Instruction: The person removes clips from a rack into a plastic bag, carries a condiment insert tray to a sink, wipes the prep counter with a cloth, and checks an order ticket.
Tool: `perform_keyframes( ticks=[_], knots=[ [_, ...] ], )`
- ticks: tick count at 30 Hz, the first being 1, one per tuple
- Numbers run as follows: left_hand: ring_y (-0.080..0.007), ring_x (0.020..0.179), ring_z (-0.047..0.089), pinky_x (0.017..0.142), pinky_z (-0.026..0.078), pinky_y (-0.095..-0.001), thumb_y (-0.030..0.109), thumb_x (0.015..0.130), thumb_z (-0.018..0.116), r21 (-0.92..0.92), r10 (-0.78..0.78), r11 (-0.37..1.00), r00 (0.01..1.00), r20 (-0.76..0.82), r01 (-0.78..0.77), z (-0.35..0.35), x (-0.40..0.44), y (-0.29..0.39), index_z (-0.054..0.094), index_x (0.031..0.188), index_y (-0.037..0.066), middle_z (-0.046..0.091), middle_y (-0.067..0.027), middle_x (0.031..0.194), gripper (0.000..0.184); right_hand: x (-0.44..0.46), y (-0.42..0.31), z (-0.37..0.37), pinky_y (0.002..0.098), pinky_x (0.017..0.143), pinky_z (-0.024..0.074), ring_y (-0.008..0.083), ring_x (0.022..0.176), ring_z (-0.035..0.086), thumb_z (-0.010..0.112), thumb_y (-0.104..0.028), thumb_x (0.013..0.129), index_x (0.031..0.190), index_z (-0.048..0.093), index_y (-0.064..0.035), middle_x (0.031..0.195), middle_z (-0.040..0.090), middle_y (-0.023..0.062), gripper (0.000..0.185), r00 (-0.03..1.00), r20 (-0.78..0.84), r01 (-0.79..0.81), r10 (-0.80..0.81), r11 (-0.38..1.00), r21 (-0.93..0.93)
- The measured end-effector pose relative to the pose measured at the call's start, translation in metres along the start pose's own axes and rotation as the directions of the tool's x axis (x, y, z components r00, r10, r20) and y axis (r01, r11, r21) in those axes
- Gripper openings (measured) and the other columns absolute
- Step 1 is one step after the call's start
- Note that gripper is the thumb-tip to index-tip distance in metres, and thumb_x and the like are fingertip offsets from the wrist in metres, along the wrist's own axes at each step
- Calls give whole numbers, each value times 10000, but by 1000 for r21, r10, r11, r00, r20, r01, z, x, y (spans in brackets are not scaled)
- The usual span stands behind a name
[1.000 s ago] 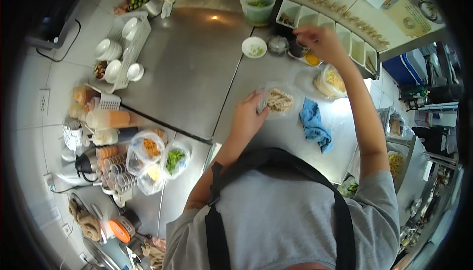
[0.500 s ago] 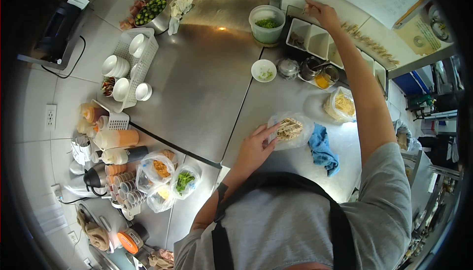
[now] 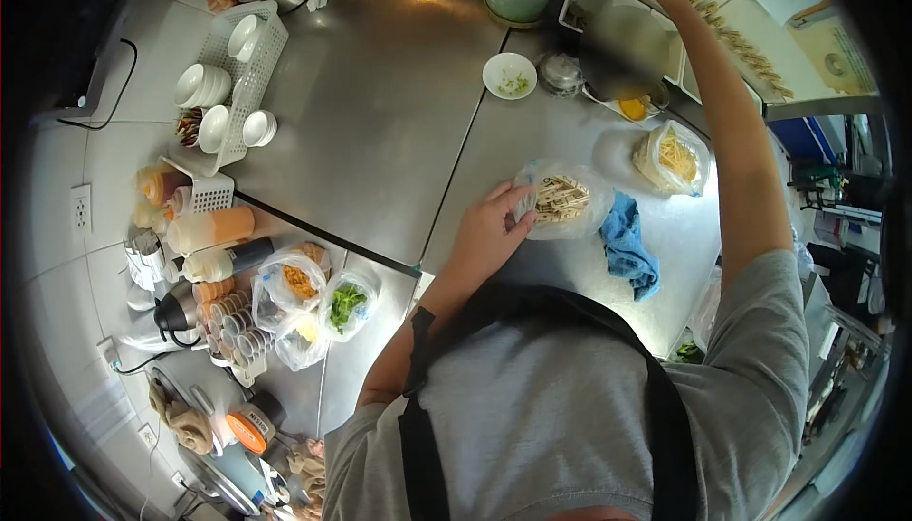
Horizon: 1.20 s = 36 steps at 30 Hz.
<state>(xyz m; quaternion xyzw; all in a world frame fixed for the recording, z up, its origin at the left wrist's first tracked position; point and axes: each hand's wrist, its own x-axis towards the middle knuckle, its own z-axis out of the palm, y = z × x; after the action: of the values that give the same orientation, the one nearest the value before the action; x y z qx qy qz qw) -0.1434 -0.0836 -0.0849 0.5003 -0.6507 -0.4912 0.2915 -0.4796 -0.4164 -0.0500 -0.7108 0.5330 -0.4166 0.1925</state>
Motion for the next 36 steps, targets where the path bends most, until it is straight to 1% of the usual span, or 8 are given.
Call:
perform_keyframes(
  ticks=[2, 8, 11, 14, 17, 23, 27, 36],
  knots=[
    [-176, 638, 607, 612, 492, -279, 108, 832, 645, 20, -2, 1000, 1000, 2, 2, 1, 0, 1, 590, 1202, 34, 590, -101, 947, 381, 1, -3, -3, 279, 671, 519, 109, 714, 643, 607, -166, 916, 952, 697, -35, 788, 696, 69, 163, 996, 20, -90, 88, 982, 167],
    [-170, 625, 593, 601, 479, -279, 101, 830, 647, 89, 13, 996, 1000, -27, -11, 4, -2, 5, 590, 1200, 24, 587, -101, 934, 382, 20, -15, -17, 269, 630, 520, 106, 664, 637, 603, -178, 916, 963, 697, -41, 778, 696, 43, 172, 973, 227, 48, -26, 995, -90],
    [-176, 617, 591, 604, 482, -286, 100, 824, 652, 136, 23, 991, 997, -69, -14, 7, -4, 3, 590, 1189, 14, 605, -112, 989, 379, 15, -16, -17, 266, 624, 518, 105, 653, 632, 598, -180, 913, 956, 700, -54, 766, 693, 31, 167, 983, 178, -28, 33, 999, -27],
    [-175, 614, 596, 610, 488, -291, 92, 818, 659, 177, 17, 984, 996, -83, -2, 9, -6, 5, 588, 1182, 5, 613, -125, 1054, 381, 15, -43, -19, 285, 632, 521, 125, 660, 637, 617, -180, 892, 954, 701, -64, 765, 692, 27, 156, 974, 156, -137, 167, 972, -191],
    [-171, 620, 604, 615, 495, -287, 72, 807, 668, 132, -33, 990, 996, -88, 45, 9, -6, 5, 590, 1177, 1, 617, -128, 1091, 385, 29, -8, -8, 302, 632, 518, 150, 659, 643, 649, -185, 851, 959, 698, -72, 758, 695, 55, 164, 962, 270, 81, -40, 987, -141],
    [-247, 663, 631, 639, 528, -320, 75, 807, 663, 58, -42, 997, 995, -94, 47, 7, -4, 0, 593, 1131, -30, 596, -132, 1176, 347, 17, -32, -9, 306, 641, 506, 182, 658, 650, 648, -174, 799, 901, 691, -67, 731, 690, 80, 154, 940, 254, 323, -229, 837, -442],
    [-158, 615, 600, 611, 497, -256, 48, 795, 679, 59, -15, 998, 992, -126, 22, 8, -2, -2, 603, 1146, -20, 623, -111, 1119, 366, 13, -35, -3, 317, 654, 509, 186, 661, 654, 625, -159, 812, 881, 679, -56, 741, 687, 62, 135, 976, 177, 187, -130, 914, -359],
    [-214, 635, 613, 613, 507, -282, 69, 809, 664, 70, -62, 995, 993, -104, 70, 6, -2, -3, 595, 1123, -42, 607, -131, 1151, 340, 17, -30, -12, 315, 667, 518, 156, 682, 635, 505, -7, 851, 834, 636, -10, 763, 672, 79, 132, 990, 131, 45, -41, 999, -27]
  ],
)
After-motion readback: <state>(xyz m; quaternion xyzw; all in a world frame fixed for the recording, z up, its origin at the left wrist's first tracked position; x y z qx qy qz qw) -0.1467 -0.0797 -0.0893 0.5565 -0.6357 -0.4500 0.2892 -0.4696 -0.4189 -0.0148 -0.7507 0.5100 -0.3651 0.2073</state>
